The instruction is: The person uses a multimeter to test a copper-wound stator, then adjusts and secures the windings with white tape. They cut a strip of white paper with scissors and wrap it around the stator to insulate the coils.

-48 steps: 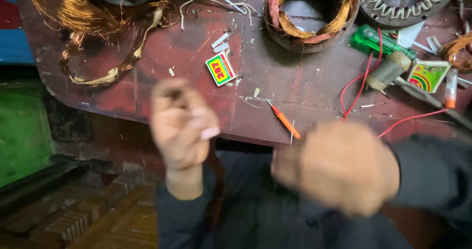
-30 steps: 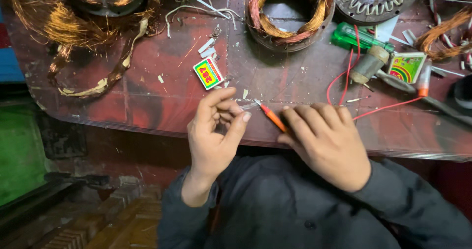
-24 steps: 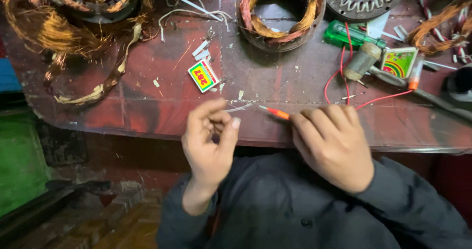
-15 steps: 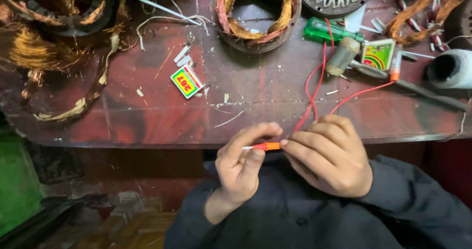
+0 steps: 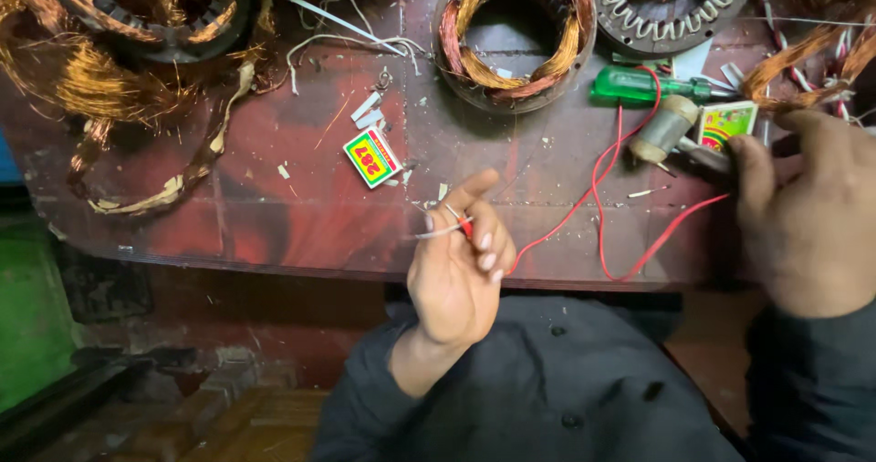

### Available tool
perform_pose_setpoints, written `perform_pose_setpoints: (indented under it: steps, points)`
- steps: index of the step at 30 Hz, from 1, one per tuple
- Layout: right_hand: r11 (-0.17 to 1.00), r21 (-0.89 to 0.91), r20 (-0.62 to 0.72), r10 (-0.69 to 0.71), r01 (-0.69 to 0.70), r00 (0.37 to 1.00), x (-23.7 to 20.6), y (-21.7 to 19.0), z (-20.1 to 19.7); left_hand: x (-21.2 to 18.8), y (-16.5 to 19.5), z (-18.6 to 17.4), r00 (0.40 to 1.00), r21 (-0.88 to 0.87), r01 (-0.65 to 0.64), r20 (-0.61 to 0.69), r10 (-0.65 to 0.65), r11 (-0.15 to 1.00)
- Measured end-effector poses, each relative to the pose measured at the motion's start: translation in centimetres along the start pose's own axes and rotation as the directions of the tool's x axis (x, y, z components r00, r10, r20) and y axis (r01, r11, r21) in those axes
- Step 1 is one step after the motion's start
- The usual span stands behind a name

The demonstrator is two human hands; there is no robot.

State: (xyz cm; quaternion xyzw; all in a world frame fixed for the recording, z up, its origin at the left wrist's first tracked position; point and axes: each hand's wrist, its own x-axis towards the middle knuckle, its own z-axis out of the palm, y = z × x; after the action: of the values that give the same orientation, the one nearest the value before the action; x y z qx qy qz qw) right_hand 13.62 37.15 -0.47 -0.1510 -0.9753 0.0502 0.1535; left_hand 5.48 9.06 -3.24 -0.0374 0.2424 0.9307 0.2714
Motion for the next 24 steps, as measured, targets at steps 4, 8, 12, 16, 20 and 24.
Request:
perform_pose_setpoints:
  steps: [4, 8, 12, 16, 20, 24]
  points:
    - [0.960, 0.164, 0.122, 0.209, -0.228, 0.970, -0.5, 0.5, 0.9, 0.3, 0.5, 0.8, 0.999, 0.067, -0.041, -0.015, 0.042, 0.997]
    - [0.788, 0.436, 0.207, 0.382, -0.435, 0.900, -2.4, 2.7, 1.1, 0.5, 0.3, 1.0, 0.997, 0.259, -0.069, -0.024, 0.078, 0.963]
    - [0.591, 0.626, 0.268, 0.450, -0.509, 0.852, -3.3, 3.8, 0.7, 0.6, 0.1, 0.7, 0.987, 0.434, -0.151, 0.024, 0.156, 0.888]
    - [0.419, 0.770, 0.347, 0.357, -0.480, 0.867, 0.1, 3.5, 1.2, 0.8, 0.4, 0.2, 0.987, 0.473, -0.135, -0.008, 0.158, 0.870]
    - [0.238, 0.854, 0.430, 0.174, -0.462, 0.886, 5.4, 3.2, 1.4, 2.0, 0.6, -0.6, 0.980, 0.547, -0.175, 0.015, 0.199, 0.819]
    - [-0.069, 0.900, 0.436, 0.124, -0.431, 0.891, 7.2, 1.0, 1.7, 3.4, 0.5, -1.8, 0.920, 0.471, -0.383, 0.270, 0.284, 0.795]
